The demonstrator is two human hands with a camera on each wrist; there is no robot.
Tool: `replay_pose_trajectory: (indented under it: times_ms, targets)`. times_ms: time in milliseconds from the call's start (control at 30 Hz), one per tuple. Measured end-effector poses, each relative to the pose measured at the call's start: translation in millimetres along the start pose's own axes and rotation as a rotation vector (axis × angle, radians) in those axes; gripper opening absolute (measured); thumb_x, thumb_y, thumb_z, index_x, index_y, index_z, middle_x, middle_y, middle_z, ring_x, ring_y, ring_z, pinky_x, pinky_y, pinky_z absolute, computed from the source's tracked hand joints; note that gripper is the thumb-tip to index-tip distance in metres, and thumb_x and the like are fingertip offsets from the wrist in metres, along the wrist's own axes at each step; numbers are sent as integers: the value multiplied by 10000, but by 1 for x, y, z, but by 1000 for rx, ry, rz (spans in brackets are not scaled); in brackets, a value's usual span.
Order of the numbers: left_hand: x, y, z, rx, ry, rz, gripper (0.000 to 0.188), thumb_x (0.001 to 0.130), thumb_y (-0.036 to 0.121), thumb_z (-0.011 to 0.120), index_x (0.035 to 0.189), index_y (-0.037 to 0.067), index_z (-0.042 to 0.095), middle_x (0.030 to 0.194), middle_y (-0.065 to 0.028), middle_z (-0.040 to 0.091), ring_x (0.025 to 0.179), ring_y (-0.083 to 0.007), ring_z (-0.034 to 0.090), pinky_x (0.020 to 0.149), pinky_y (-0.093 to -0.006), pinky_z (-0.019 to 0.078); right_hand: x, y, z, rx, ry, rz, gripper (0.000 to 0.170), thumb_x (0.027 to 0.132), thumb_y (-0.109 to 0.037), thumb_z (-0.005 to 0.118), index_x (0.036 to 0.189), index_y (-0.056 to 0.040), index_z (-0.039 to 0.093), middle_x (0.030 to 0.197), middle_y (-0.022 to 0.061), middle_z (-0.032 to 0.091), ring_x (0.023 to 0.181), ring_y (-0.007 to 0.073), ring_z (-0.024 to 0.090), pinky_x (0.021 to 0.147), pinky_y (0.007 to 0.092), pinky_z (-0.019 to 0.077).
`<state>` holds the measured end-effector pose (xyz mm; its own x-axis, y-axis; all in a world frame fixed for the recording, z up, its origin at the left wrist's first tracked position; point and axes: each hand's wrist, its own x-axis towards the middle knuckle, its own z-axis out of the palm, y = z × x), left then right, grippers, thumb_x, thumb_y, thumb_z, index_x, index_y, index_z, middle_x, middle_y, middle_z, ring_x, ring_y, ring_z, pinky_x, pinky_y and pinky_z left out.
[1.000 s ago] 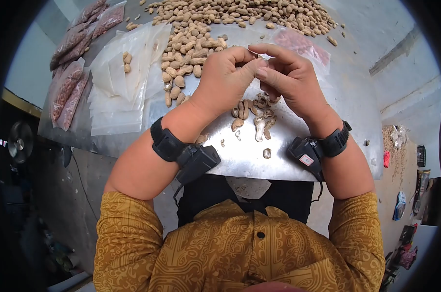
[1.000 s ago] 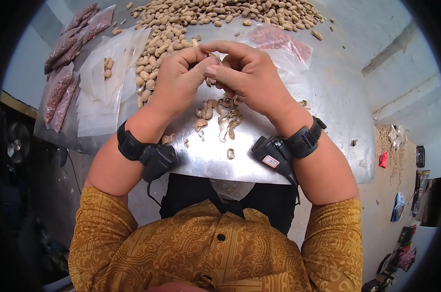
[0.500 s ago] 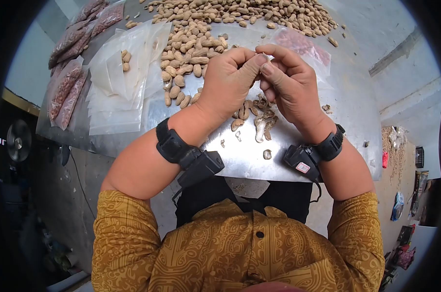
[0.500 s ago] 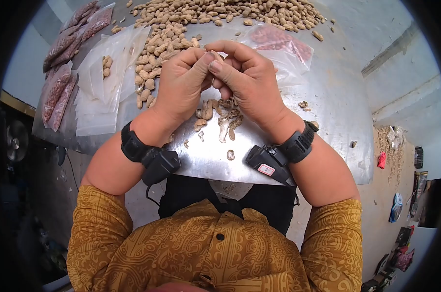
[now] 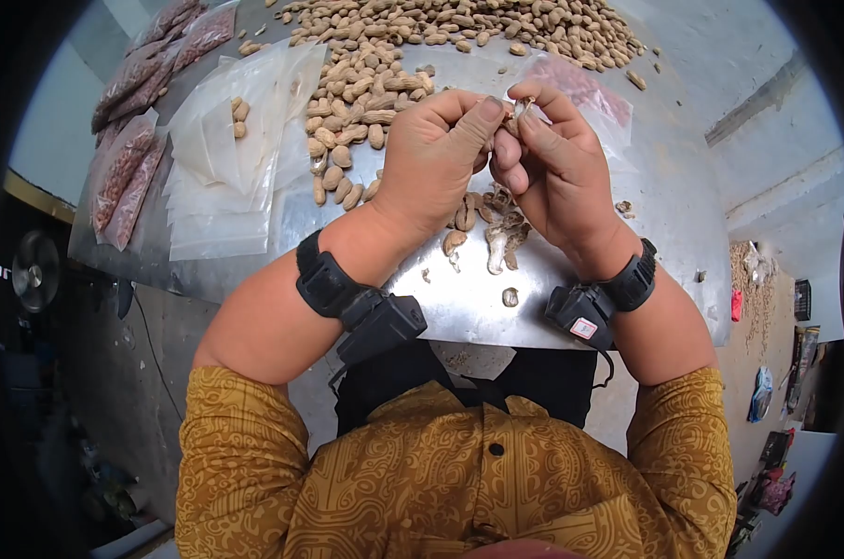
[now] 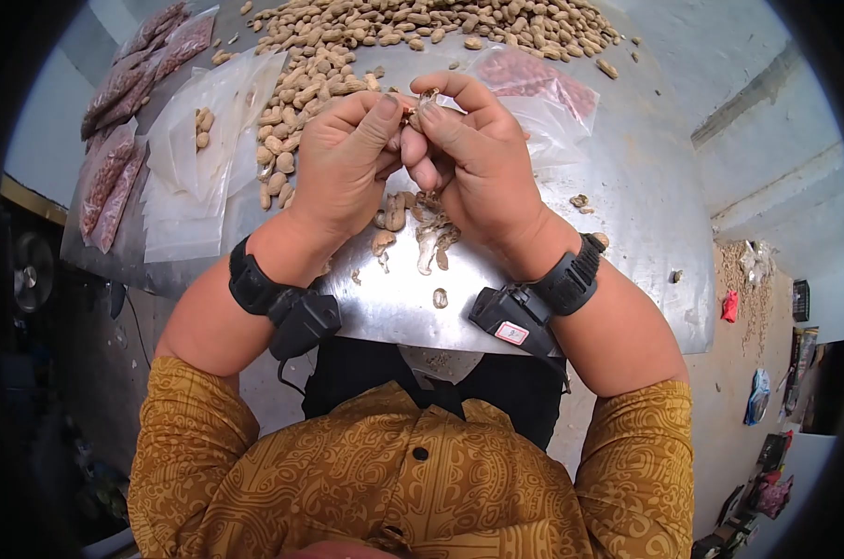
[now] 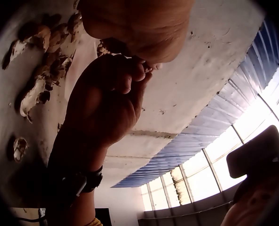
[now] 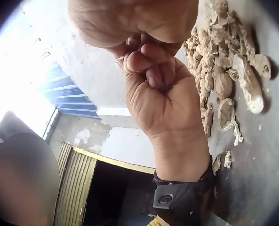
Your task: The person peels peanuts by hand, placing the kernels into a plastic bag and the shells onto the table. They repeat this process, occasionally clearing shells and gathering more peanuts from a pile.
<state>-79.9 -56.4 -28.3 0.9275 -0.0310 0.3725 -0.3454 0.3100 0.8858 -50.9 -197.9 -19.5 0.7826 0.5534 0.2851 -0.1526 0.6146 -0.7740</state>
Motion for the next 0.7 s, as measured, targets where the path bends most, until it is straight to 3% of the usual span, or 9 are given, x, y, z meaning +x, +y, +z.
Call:
replay_pose_trajectory:
  times_ms: [67, 167, 267, 367, 467, 567, 700]
  targets:
    - [1, 0, -1, -7, 9, 13, 239, 932, 214, 516, 938, -17, 580, 714, -75, 591, 582, -167, 599, 548, -208, 459, 0, -1, 1, 21, -3, 17, 240, 895, -98, 535, 1105, 7, 483, 711, 77, 579, 556, 118, 530, 510, 198, 444]
    - [-1, 12, 4, 82, 74, 47, 177, 881, 159, 592, 893, -10, 642, 705, -18, 623, 647, -70, 548, 570, -210, 433, 2, -1, 0, 68, 30, 85, 238, 898, -90, 526, 1110, 8, 483, 771, 89, 586, 573, 125, 531, 547, 215, 460]
    - [6, 0, -4, 476, 122, 361, 153, 817, 120, 645, 927, 19, 674, 696, -33, 625, 630, -106, 565, 578, -238, 453, 2, -1, 3, 156, 80, 76, 233, 910, -77, 492, 1124, 15, 482, 844, 103, 580, 622, 133, 540, 606, 237, 474]
    - [6, 6, -5, 781, 61, 447, 188, 754, 94, 670, 939, 59, 690, 692, -61, 614, 632, -158, 589, 568, -266, 459, 2, -1, 3, 218, 133, 91, 241, 925, -80, 441, 1138, 26, 480, 877, 109, 569, 650, 139, 539, 635, 259, 473]
    - [6, 7, -6, 910, -12, 520, 257, 768, 82, 669, 1025, 79, 677, 738, -62, 601, 649, -145, 551, 587, -249, 433, 2, 0, -5, 306, 114, 135, 259, 924, -77, 401, 1146, 29, 481, 858, 101, 563, 653, 137, 530, 630, 260, 467]
    - [7, 3, -8, 910, -3, 552, 255, 755, 80, 680, 1010, 77, 679, 734, -65, 590, 647, -163, 550, 586, -251, 429, 2, -1, -8, 343, 77, 181, 276, 912, -75, 388, 1153, 23, 482, 842, 90, 561, 622, 132, 519, 606, 253, 456]
    - [8, 6, -8, 871, 20, 540, 193, 792, 88, 647, 981, 72, 680, 730, -53, 600, 648, -146, 559, 579, -241, 436, 2, 0, -2, 138, 175, 137, 261, 891, -62, 440, 1129, 19, 508, 825, 68, 566, 596, 113, 515, 555, 219, 433]
